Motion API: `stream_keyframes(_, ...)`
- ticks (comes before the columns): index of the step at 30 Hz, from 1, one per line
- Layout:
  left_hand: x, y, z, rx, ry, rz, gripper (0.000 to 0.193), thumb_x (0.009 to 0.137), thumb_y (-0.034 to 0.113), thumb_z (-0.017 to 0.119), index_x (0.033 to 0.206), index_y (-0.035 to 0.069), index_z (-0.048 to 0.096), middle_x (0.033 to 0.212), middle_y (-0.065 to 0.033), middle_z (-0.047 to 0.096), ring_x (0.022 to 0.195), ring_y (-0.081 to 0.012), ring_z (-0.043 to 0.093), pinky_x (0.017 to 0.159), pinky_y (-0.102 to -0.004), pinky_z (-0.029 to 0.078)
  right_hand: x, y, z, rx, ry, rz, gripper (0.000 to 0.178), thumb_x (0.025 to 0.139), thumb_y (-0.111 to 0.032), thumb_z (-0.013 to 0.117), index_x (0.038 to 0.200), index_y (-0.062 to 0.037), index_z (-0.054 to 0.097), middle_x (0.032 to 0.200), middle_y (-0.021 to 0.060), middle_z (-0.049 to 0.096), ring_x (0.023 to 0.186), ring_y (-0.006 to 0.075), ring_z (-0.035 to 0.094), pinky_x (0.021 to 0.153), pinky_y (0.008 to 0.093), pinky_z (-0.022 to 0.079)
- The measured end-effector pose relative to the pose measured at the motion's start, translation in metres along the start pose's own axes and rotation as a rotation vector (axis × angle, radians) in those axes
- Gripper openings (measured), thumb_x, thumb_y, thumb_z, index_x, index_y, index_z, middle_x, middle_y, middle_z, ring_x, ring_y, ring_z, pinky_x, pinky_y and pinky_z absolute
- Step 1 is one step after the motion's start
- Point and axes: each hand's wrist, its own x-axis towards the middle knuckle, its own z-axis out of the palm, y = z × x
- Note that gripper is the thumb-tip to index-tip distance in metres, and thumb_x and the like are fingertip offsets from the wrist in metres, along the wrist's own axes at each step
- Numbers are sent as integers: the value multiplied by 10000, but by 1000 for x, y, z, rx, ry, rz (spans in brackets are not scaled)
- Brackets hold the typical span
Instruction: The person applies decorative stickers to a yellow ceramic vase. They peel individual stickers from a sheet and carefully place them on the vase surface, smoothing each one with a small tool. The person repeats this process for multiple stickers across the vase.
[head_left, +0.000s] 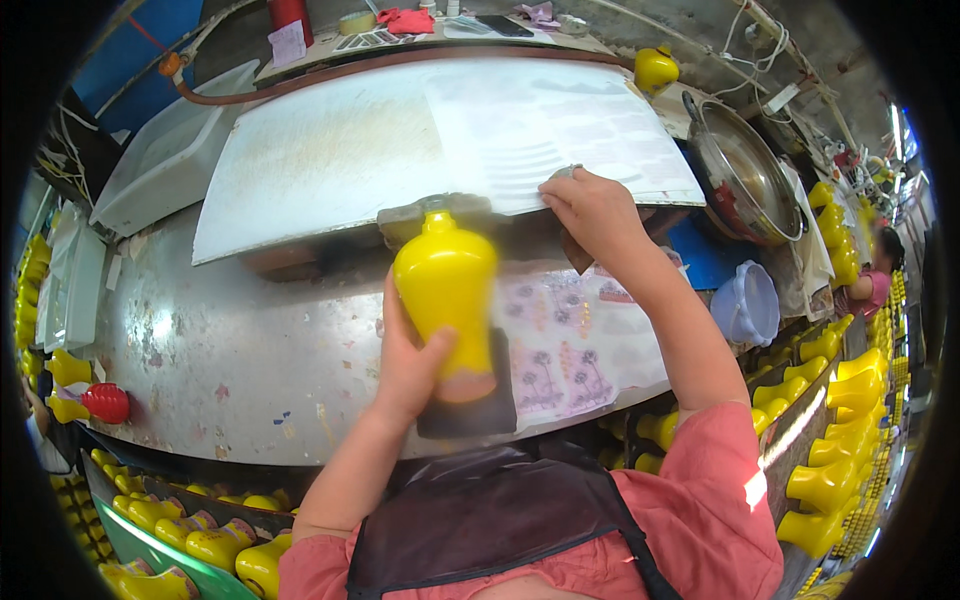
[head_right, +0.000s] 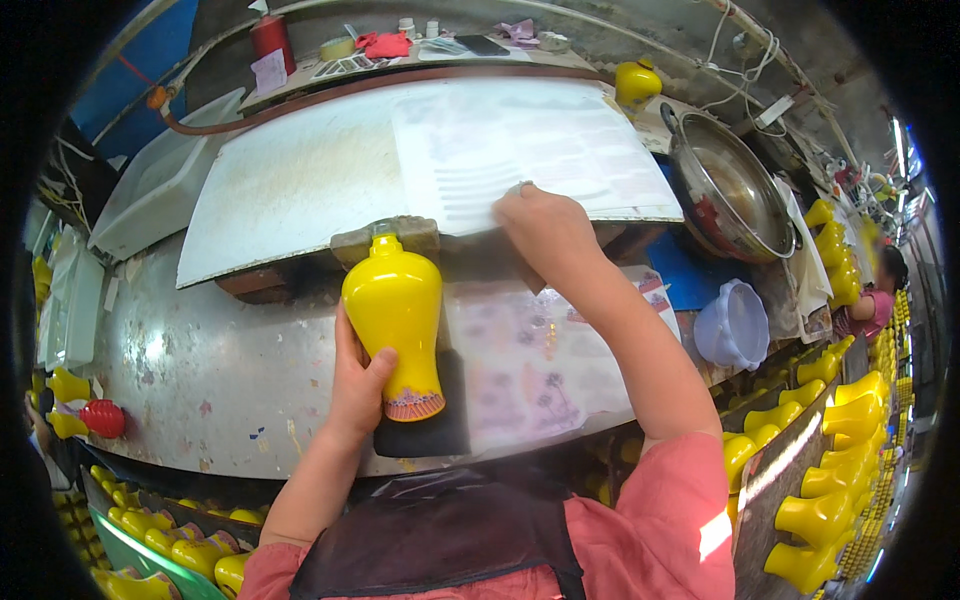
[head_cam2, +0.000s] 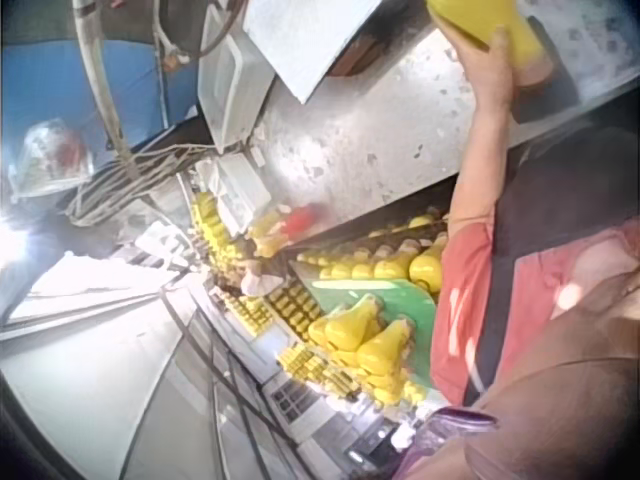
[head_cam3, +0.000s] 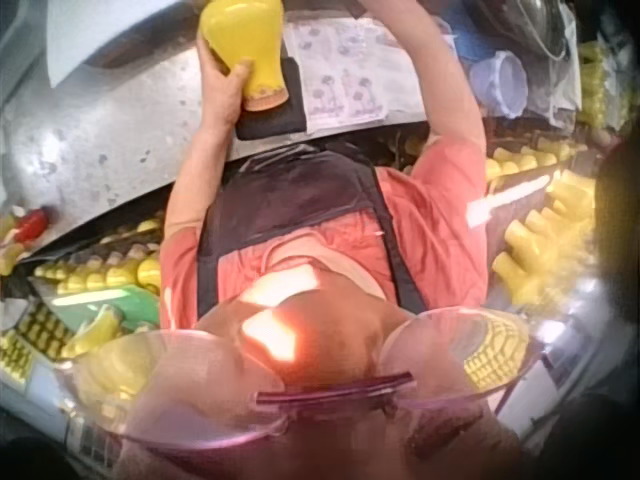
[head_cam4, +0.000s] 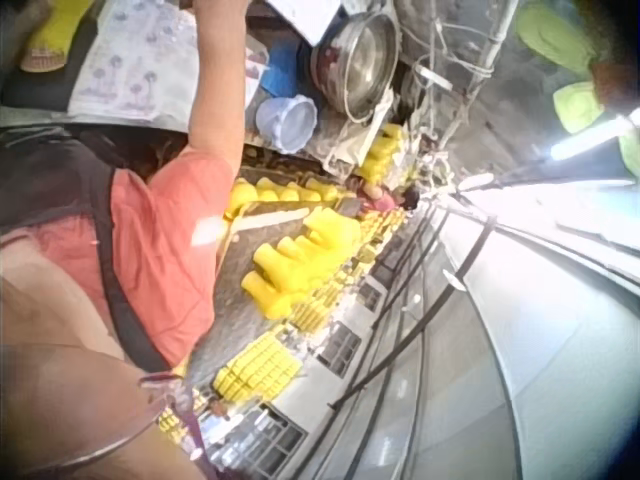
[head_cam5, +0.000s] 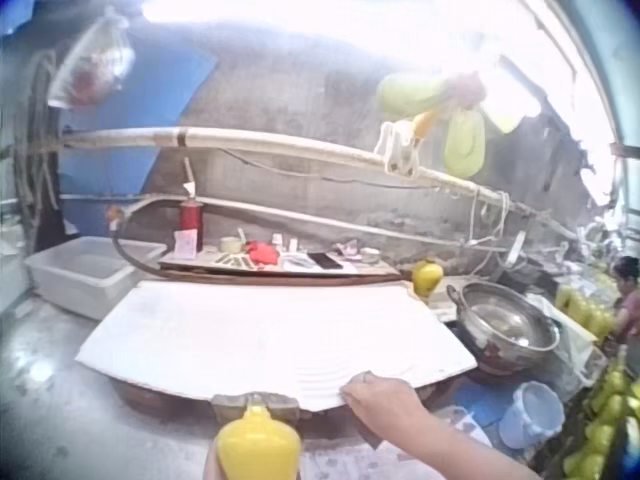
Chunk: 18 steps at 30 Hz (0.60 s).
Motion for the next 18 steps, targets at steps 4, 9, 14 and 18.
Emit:
stream_keyframes(4, -1, 1, 1, -38, -6, -15, 969, 865, 61, 661, 1660, 82, 107, 1558, -152, 410, 1427, -288, 450, 1181, -434, 387, 6, -6, 4, -149, -161, -47, 48, 903, -129, 677, 941, -101, 688, 811, 130, 630, 735, 345, 674, 657, 430, 555)
stream_keyframes(9, -1, 1, 1, -30, 1, -22, 989, 852, 29, 654, 1662, 84, 89, 1558, -153, 405, 1423, -288, 450, 1180, -435, 391, 9, -15, -5, -300, -228, -169, 102, 831, -63, 652, 919, -102, 620, 810, 104, 606, 704, 307, 682, 634, 404, 562)
stream_keyframes(14, -2, 0, 1, -24, 4, -19, 993, 849, 12, 648, 1664, 85, 86, 1555, -151, 406, 1418, -283, 456, 1177, -430, 396, 9, -17, -6, -386, -243, -244, 113, 810, -53, 655, 902, -84, 597, 812, 85, 600, 672, 276, 676, 600, 369, 557)
stream_keyframes(18, -3, 0, 2, -56, 8, -33, 987, 846, -1, 643, 1661, 84, 93, 1550, -148, 409, 1413, -280, 460, 1174, -423, 401, 12, -18, 1, -421, -230, -236, 95, 822, -49, 652, 886, -78, 588, 805, 102, 604, 675, 285, 681, 586, 376, 557)
